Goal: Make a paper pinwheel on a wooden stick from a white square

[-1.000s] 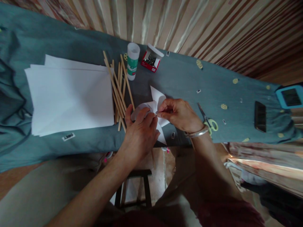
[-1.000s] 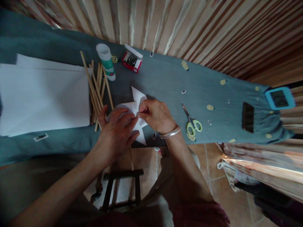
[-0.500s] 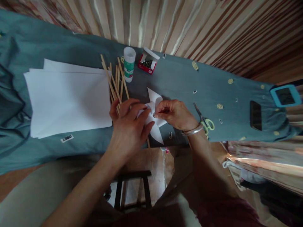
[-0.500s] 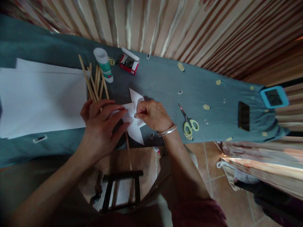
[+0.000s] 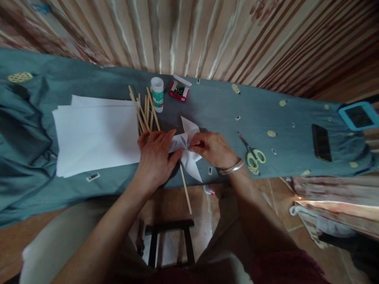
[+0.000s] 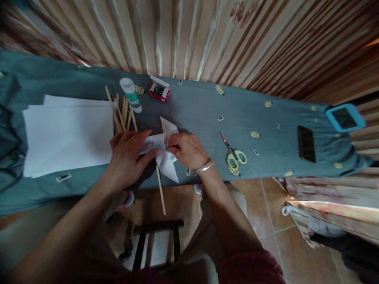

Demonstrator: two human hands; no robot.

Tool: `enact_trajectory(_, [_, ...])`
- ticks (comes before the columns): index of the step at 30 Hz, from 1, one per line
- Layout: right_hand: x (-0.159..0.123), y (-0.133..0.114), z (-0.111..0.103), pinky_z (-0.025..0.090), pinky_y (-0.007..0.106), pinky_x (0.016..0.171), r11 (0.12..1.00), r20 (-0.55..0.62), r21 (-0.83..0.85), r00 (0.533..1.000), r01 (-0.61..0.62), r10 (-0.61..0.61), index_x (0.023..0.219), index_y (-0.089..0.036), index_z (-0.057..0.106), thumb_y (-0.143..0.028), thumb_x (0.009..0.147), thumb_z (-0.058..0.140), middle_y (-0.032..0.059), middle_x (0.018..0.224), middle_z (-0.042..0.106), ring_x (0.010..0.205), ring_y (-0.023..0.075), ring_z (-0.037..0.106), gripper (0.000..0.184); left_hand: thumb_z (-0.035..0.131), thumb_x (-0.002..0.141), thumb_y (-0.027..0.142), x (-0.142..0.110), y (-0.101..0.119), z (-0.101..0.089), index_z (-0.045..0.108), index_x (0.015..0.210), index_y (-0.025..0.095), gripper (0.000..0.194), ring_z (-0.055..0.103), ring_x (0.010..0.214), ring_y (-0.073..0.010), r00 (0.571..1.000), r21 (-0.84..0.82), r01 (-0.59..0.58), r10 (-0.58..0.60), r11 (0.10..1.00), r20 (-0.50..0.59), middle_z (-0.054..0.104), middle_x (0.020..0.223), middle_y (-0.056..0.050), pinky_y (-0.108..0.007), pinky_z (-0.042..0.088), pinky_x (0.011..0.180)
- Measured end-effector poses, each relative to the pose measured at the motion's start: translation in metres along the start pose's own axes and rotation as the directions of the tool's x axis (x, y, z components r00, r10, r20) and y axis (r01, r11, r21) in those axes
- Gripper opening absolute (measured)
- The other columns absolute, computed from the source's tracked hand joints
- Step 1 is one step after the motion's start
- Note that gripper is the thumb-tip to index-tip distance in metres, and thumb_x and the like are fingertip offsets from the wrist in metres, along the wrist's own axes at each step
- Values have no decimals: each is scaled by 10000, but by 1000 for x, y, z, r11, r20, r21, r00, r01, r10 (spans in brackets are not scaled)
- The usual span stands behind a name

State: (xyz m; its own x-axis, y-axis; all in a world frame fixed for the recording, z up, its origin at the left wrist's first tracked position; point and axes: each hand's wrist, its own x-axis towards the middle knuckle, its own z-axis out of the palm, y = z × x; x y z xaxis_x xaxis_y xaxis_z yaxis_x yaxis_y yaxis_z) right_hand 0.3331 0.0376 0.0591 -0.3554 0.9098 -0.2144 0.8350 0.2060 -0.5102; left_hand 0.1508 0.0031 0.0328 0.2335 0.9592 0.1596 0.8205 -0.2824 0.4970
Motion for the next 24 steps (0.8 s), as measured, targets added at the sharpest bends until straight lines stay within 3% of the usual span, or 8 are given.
enact_trajectory(12, [-1,0,-4,372,242,659,997,50,-41,997,62,-60,858,-189,740,-160,841,619,12,792,727,729,138,633,126,476,875,251,19,6,0,701,998,178,267,596,1045,-280,998,-90,13,-8,996,63,713,1001,-85,-464,390,963])
enact_trajectory(18, [-1,-2,-3,350,254,646,989,62,-119,995,89,-82,867,-177,732,-197,865,584,29,796,723,724,148,614,149,532,884,302,8,3,-13,614,1120,188,274,571,1074,-260,994,-75,-29,20,997,-107,659,1104,-83,-421,447,942])
enact_trajectory(21, [0,-1,-2,359,255,655,987,74,-126,993,102,-93,877,-174,729,-197,866,575,40,819,728,738,155,620,157,534,905,293,-17,10,-19,622,990,173,171,601,925,-221,980,-77,-170,161,982,-115,646,947,-76,-358,504,823])
enact_trajectory(24, [1,-1,-1,371,258,678,986,76,-131,993,105,-95,883,-176,728,-202,867,571,46,851,734,767,163,630,160,587,876,295,-47,25,-15,625,983,129,201,596,886,-226,905,-164,-414,424,895,30,652,918,-96,-356,521,761])
